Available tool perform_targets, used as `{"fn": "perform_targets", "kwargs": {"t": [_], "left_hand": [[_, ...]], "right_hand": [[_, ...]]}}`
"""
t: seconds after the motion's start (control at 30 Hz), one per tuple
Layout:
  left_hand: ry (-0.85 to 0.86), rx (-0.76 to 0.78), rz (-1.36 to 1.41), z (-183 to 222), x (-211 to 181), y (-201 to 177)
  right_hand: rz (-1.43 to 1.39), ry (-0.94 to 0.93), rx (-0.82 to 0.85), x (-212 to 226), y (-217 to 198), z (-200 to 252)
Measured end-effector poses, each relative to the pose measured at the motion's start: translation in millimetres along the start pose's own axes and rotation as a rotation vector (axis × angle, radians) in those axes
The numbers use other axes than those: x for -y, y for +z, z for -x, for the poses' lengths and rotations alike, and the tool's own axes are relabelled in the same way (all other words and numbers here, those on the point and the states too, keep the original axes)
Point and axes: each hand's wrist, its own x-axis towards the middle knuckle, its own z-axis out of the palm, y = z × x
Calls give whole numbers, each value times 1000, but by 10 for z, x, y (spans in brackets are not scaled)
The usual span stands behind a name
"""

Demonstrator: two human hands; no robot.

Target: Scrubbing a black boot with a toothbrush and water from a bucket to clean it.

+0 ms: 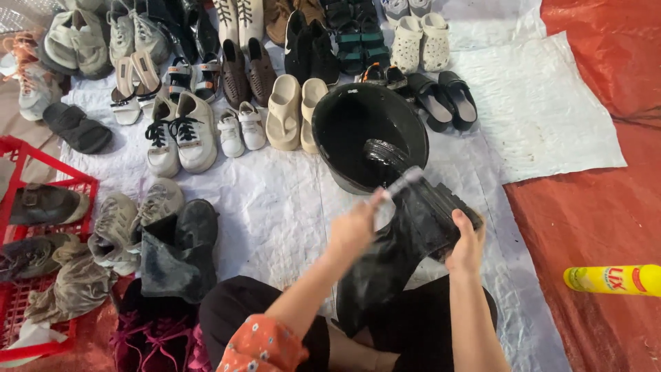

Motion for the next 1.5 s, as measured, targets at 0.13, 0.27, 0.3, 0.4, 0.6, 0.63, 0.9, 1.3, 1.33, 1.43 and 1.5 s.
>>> {"fn": "perform_targets", "kwargs": {"t": [0.13, 0.27, 0.3, 0.4, 0.6, 0.63, 0.9, 1.3, 1.33, 1.43, 1.5], "left_hand": [[-142, -84, 148, -410, 232, -68], [-74, -134, 75, -209, -90, -52], [-4, -132, -31, -107, -198, -46], [79, -98, 80, 143, -424, -77], [-240, -125, 122, -429, 347, 172], [-237, -126, 123, -405, 242, 199], [36, -91, 102, 139, -462, -12], [19, -26, 155, 169, -742, 28], [17, -23, 158, 80, -593, -5], [-88, 273, 193, -112, -250, -7], [-150, -63, 124, -281, -68, 78]], "right_hand": [[-20, 21, 63, -4, -47, -24], [-9, 50, 50, -31, -53, -69], [-5, 62, 38, -26, -37, -91], [29, 75, 36, 4, 3, -231], [97, 183, -8, 477, 293, 75], [95, 181, -11, 438, 284, 38], [14, 127, -7, 341, 243, -57], [-56, 198, 22, 200, 198, -330], [-52, 200, 19, 175, 192, -332], [-103, 222, 36, 178, 163, -280], [-70, 196, 55, 305, 259, -226]]}}
